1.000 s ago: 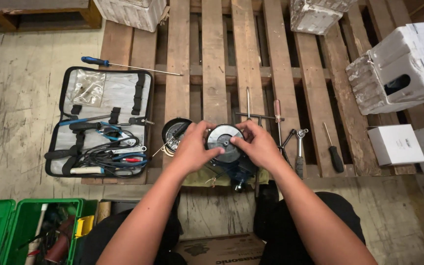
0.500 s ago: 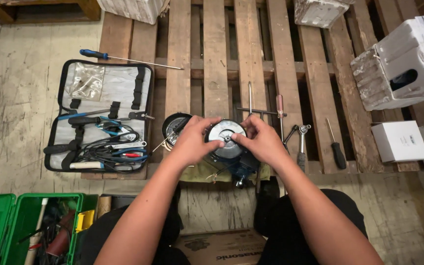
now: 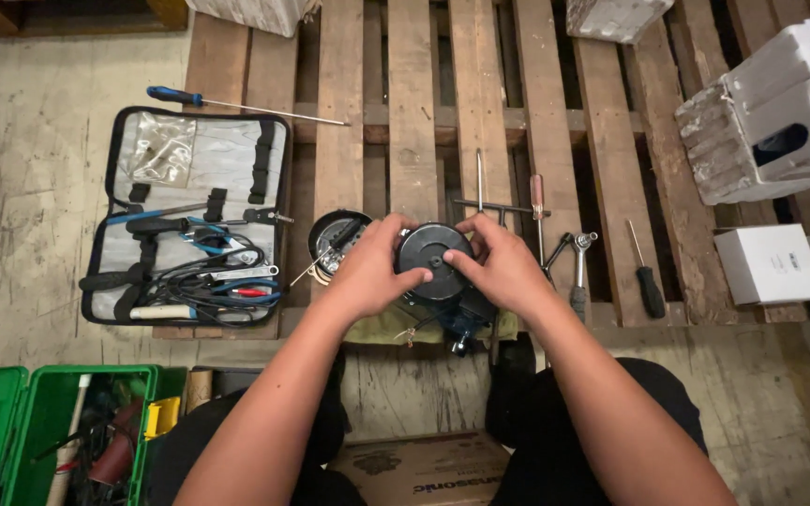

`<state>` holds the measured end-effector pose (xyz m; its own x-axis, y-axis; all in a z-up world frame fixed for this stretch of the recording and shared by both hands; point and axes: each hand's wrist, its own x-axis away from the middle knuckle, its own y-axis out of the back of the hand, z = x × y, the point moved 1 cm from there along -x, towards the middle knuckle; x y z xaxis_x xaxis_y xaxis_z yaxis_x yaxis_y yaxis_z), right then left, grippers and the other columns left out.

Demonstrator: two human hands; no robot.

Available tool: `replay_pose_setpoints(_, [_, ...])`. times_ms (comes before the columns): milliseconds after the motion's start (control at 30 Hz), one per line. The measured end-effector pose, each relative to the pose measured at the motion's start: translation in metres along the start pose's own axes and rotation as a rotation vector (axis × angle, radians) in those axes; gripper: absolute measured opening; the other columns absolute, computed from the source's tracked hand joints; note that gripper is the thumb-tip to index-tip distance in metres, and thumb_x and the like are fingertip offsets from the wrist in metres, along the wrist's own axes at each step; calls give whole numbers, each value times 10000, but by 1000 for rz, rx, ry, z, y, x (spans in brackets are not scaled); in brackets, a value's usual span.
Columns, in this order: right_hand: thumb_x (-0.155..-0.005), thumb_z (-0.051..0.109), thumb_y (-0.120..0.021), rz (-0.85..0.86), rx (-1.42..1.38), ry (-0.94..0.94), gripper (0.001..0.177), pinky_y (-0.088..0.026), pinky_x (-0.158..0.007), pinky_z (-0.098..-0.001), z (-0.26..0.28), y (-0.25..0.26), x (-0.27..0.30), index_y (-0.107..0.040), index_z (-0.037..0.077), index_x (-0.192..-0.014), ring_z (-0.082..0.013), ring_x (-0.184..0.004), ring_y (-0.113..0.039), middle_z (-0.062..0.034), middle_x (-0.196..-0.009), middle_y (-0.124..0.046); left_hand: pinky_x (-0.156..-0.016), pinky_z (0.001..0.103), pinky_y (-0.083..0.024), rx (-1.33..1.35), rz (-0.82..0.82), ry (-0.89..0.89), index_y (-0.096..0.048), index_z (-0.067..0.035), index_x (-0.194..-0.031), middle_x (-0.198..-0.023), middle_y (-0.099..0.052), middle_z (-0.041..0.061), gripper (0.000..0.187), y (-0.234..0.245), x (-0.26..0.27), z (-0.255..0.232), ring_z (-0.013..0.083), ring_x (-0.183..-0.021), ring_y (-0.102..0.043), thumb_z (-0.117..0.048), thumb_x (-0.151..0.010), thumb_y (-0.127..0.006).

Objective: The person is reassembling a pump housing by aligning a black plastic cover onto the blue motor body and then using a screwdriver to secure it with screws.

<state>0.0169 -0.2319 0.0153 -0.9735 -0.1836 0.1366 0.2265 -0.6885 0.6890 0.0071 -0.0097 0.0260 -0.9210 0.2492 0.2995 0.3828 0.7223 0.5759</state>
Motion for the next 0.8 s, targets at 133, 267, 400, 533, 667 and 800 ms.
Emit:
replay_pose_setpoints(133, [-847,289,-800,-2,76,47,416,-558,-752,-472,7,4,0,-678,138,-1215,-335,-802,-727,-121,-870,-704,-961,522,-529,-46,-14,-40,-522,-238,-1366,-1118,-579,107,630,2,2,-1,384,-1099,-662,-325,-812,-809])
replay_pose_setpoints(267, [-856,289,-781,17,91,38,416,-550,-789,-487,6,5,-1,-665,140,-1227,-355,-837,-718,-124,-883,-691,-888,467,-562,-17,-59,-59,-569,-251,-1352,-1073,-564,57,527,3,-2,4,293,-987,-698,-302,-862,-755])
replay_pose_setpoints(400, [-872,317,-762,80,78,-25,409,-541,-797,-469,11,8,-1,-646,125,-1215,-340,-833,-715,-96,-851,-680,-833,444,-565,-3,-91,-98,-624,-214,-1315,-1025,-576,73,472,3,-8,8,295,-920,-708,-305,-867,-744])
replay_pose_setpoints(533, [-860,316,-773,123,66,-65,458,-532,-817,-497,12,10,1,-615,128,-1247,-368,-876,-715,-123,-886,-691,-824,431,-570,16,-95,-88,-621,-229,-1313,-992,-579,49,481,2,-6,7,267,-894,-713,-328,-859,-745])
replay_pose_setpoints(667, [-861,285,-776,139,36,-68,460,-543,-798,-462,13,12,-1,-600,124,-1254,-322,-840,-727,-103,-893,-690,-808,432,-560,44,-86,-82,-613,-197,-1285,-956,-577,63,477,5,-3,1,278,-847,-709,-312,-844,-754])
replay_pose_setpoints(800, [-860,266,-782,125,39,-27,451,-553,-773,-450,12,11,-1,-605,118,-1248,-318,-816,-726,-104,-892,-686,-795,434,-549,51,-72,-60,-584,-171,-1250,-948,-588,72,495,2,-6,4,285,-830,-700,-306,-812,-772])
